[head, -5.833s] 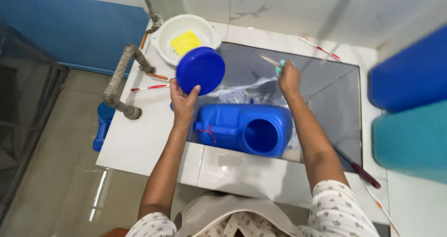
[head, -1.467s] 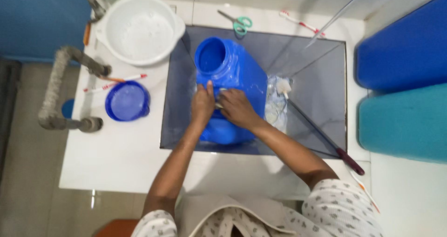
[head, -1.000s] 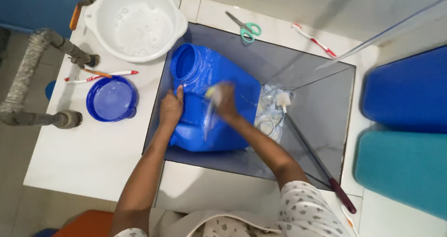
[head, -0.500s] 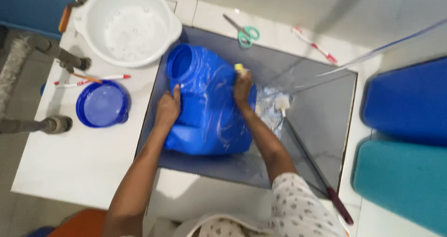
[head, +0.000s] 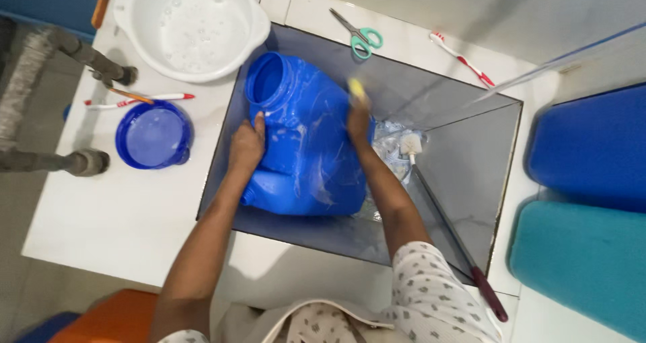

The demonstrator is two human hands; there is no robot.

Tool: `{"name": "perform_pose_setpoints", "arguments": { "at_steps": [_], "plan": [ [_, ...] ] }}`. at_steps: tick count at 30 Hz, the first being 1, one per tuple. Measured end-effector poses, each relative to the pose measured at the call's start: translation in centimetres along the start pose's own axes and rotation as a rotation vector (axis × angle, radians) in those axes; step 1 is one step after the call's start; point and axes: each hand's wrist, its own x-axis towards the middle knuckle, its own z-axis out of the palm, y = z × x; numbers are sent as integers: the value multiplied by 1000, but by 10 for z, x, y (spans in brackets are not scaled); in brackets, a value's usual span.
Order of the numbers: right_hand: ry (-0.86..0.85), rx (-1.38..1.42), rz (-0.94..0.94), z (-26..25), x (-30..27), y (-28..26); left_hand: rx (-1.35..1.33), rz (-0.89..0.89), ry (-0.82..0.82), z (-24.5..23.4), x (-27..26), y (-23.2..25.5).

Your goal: The person cleans a blue plastic container in a sink. They use scissors to cut a label off the container, then scrub the inside and outside with a sponge. The person rinses the container and its cap with water from the tap before placing the cap back on.

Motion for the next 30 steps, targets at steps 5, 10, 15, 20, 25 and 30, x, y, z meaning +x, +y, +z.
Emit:
{"name": "perform_pose_setpoints", "arguments": {
  "at_steps": [5, 10, 15, 20, 25, 30],
  "plan": [
    [-168, 112, 396, -44, -176, -1, -4, 24, 1, 2, 5, 0],
    [-516, -300, -833, -65, -150, -176, -61, 104, 60, 11, -16, 8],
    [-588, -313, -994, -90, -156, -214, 60, 245, 151, -3, -20, 23],
    [-183, -63, -888, -97, -181, -154, -168, 153, -49, -25, -56, 50],
    [165, -143, -460, -114, -33, -129, -70, 411, -149, -39, -83, 71],
    [-486, -235, 183, -195, -18, -47, 149, 921, -214, -47, -103, 76]
  ]
}}
